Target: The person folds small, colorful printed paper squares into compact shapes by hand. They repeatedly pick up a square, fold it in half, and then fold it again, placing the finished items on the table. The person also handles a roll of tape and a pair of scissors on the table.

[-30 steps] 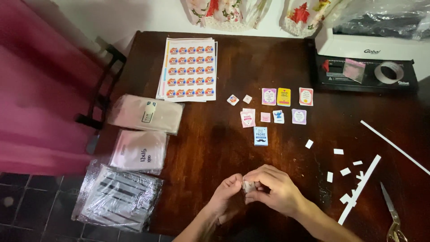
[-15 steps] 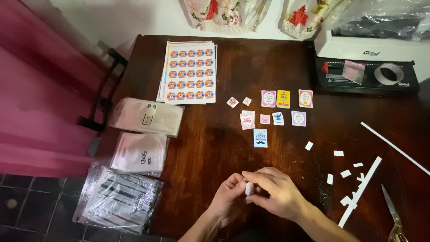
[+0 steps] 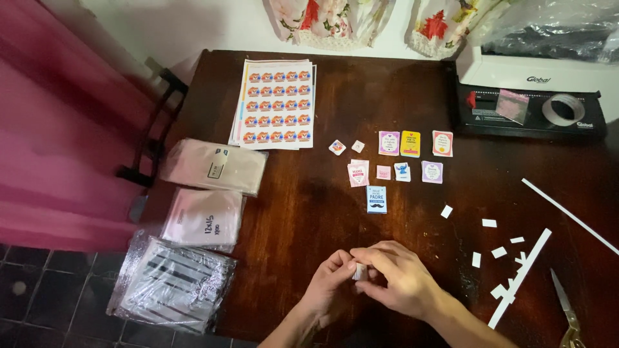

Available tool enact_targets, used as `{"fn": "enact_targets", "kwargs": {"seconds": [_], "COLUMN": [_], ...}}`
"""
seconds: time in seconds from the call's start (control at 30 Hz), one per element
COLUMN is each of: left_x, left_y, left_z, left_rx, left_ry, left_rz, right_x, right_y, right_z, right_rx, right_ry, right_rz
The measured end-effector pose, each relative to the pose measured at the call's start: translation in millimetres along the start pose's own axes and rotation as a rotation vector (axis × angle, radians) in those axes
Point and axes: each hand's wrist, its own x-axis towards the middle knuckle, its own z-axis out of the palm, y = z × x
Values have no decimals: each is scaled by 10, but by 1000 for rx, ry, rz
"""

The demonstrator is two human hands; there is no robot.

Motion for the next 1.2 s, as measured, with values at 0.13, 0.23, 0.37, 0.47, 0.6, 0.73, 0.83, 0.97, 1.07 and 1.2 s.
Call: {"fn": "enact_targets", "kwargs": {"seconds": [0.13,0.23,0.37,0.47,0.6,0.73,0.83,0.97,1.07,1.2], "left_x": [-10,-11,-2,-33,20,177,231,192,92,57], "left_y": [-2,-37,-81,-14,8,-105,-119,-66,88,139], "left_z": [33,-14,-45,16,-125,-389,-488,-472,-380,-541], "left_rx": [-29,-60,-5,-30,142,311,428,668,726,944], "left_ry": [5,-41,-73,-67,79,170,122,216,334,377], "left_rz": [24,5,62,34,-19,66,169,248,223,287], "right_x": [-22,-22,-47,-52,-8,11,27,4,-127,-401], "right_y": [19,36,67,87,70,58,29,166,630,1383], "right_z": [18,31,51,66,29,22,37,39,0,248], "right_rx": [18,-14,-30,-25,-92,-164,-211,-168,-77,-147], "right_ry": [-81,-115,-118,-132,-236,-217,-268,-197,-96,-75], "right_rz": [143,165,164,164,229,147,96,78,168,658]}}
